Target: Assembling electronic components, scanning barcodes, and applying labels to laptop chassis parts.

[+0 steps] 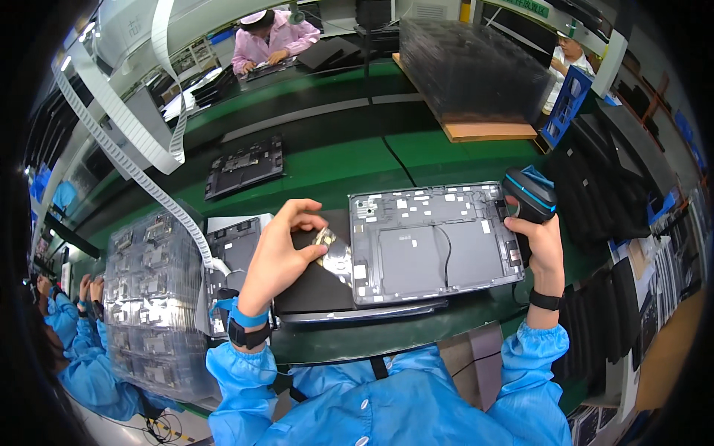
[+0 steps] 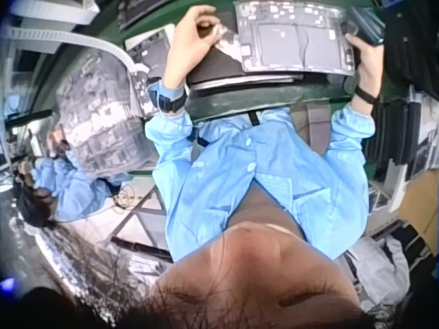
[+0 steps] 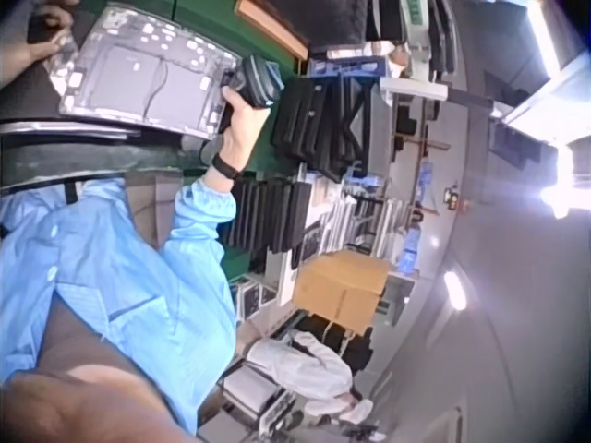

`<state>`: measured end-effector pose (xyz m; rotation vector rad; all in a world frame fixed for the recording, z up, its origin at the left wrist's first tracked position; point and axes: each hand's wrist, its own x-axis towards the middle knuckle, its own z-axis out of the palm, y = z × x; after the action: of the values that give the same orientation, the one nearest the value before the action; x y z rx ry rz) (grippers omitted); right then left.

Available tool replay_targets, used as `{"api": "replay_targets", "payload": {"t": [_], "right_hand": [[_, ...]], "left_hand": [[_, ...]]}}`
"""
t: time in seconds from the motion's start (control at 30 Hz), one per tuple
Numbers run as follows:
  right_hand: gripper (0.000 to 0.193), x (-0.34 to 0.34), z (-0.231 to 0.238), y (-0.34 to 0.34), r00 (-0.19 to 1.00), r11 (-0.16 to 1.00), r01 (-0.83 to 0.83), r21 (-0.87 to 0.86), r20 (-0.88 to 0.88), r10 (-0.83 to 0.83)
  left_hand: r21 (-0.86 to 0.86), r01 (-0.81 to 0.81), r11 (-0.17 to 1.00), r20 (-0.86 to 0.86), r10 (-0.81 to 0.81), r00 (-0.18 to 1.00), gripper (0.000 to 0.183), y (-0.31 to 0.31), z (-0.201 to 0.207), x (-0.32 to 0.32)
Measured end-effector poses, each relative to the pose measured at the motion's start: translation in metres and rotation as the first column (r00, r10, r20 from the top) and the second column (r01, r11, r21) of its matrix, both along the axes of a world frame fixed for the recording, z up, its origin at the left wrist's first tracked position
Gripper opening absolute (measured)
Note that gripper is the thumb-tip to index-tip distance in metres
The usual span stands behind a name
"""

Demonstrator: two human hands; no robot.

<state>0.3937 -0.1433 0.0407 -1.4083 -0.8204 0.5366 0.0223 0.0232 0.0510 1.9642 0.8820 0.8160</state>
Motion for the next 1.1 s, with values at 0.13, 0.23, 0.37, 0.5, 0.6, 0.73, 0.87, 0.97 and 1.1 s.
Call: {"api": "replay_targets", "payload": {"t": [0.13, 0.23, 0.37, 0.5, 0.6, 0.73, 0.87, 0.97, 1.1], "right_hand": [[0.054, -0.001, 0.005, -0.006, 0.996, 0.998, 0.020, 0.059, -0.082, -0.015], [0.055, -0.003, 0.009, -0.009, 0.998, 0.997, 0.034, 0.067, -0.048, -0.031], [0.052, -0.021, 0.015, 0.005, 1.000, 0.997, 0.008, 0.071, -0.014, -0.007], [0.040, -0.075, 0.016, 0.025, 0.999, 0.999, 0.035, -0.034, 0.030, -0.034], [0.028, -0.106, 0.002, 0.036, 0.869, 0.985, 0.142, -0.099, 0.489, -0.076], [0.024, -0.127, 0.034, 0.013, 0.934, 0.984, -0.078, -0.161, 0.333, 0.129], [0.024, -0.142, 0.060, -0.013, 0.767, 0.866, -0.436, -0.246, 0.401, 0.500], [0.021, -0.142, 0.063, -0.017, 0.667, 0.784, -0.536, -0.314, 0.412, 0.621], [0.022, -0.147, 0.072, -0.010, 0.620, 0.756, -0.518, -0.401, 0.432, 0.655]], "left_hand": [[-0.493, 0.071, 0.867, 0.198, 0.032, 0.980, 0.052, -0.001, 0.017, -0.022], [-0.441, 0.007, 0.897, 0.268, 0.124, 0.955, 0.045, -0.011, 0.039, -0.048], [-0.291, -0.196, 0.936, 0.296, 0.283, 0.912, 0.041, -0.007, 0.056, -0.090], [-0.384, -0.140, 0.913, 0.401, 0.301, 0.865, 0.039, -0.002, 0.055, -0.098], [-0.465, -0.078, 0.882, 0.455, 0.314, 0.833, 0.037, -0.010, 0.042, -0.070], [-0.489, -0.122, 0.864, 0.420, 0.356, 0.835, 0.036, -0.010, 0.025, -0.050], [-0.439, -0.151, 0.886, 0.397, 0.342, 0.852, 0.035, -0.010, 0.023, -0.042], [-0.414, -0.167, 0.895, 0.366, 0.332, 0.870, 0.035, -0.012, 0.025, -0.035], [-0.398, -0.178, 0.900, 0.344, 0.326, 0.881, 0.033, -0.013, 0.025, -0.029]]}}
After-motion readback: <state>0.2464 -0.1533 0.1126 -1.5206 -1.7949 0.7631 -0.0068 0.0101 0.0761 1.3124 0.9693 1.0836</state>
